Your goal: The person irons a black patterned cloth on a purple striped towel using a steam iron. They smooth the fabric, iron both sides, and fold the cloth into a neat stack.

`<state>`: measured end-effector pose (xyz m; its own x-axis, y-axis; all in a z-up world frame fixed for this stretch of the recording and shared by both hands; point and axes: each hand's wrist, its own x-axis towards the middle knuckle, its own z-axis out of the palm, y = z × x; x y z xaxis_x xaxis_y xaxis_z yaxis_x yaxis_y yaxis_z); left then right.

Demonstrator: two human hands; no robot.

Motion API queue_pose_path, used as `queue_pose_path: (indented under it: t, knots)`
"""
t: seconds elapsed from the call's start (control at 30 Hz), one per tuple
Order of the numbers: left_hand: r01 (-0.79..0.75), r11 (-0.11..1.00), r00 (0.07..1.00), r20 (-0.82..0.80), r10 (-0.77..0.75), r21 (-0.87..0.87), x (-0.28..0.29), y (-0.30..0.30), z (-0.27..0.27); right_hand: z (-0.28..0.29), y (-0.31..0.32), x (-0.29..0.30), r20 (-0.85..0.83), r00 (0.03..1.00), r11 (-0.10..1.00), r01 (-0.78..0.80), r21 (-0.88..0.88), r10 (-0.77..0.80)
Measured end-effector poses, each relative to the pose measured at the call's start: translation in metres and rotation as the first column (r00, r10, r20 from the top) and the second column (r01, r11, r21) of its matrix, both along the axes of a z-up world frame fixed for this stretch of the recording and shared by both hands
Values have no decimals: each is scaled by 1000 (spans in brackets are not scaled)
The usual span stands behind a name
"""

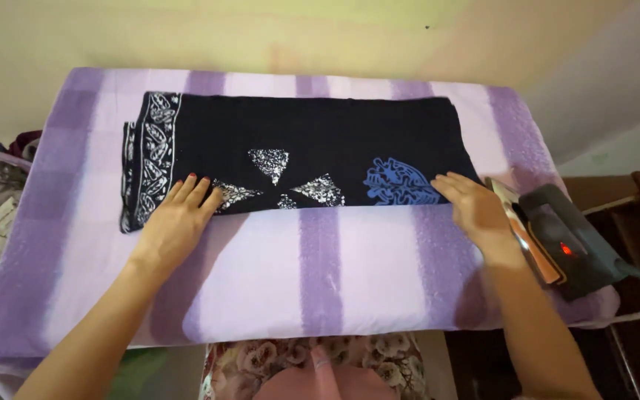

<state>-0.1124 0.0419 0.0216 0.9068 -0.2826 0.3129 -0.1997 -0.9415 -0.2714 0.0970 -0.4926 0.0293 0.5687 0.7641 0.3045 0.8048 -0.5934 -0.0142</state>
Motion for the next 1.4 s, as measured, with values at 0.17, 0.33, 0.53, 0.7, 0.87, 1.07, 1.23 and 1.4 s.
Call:
queue_pose_path:
  t: [0.17,0.33,0.53,0.7,0.87,1.07,1.23,1.4]
  knots:
    - [-2,986,985,-173,-27,-166,-55,-7,18,26,-17,-67,-396,907,971,206,123,-142]
    - [-93,938,916,-399,-51,-333,-43,-10,32,88,33,-73,-388,898,958,109,-266,-210]
    - [-161,951,946,-317,72,-264,68,-71,5,14,221,-53,-43,995,995,-92,43,94]
    - [-226,938,939,-315,138,-262,81,-47,-25,-33,238,-3,-109,988,994,-110,-3,109]
    - [-459,846,884,-229,407,-270,37,31,-26,-17,126,49,-192,860,880,450,-152,-473]
    - [-582,755,798,-392,458,-302,44,69,-59,38,47,10,465,704,789,614,-20,-536]
    - [-482,815,875,-214,434,-321,58,-7,-29,36,-74,7,322,426,394,905,-163,-845]
    - [26,904,1000,0,-29,-427,86,-123,-40,68,-68,-7,54,492,468,854,-228,-869]
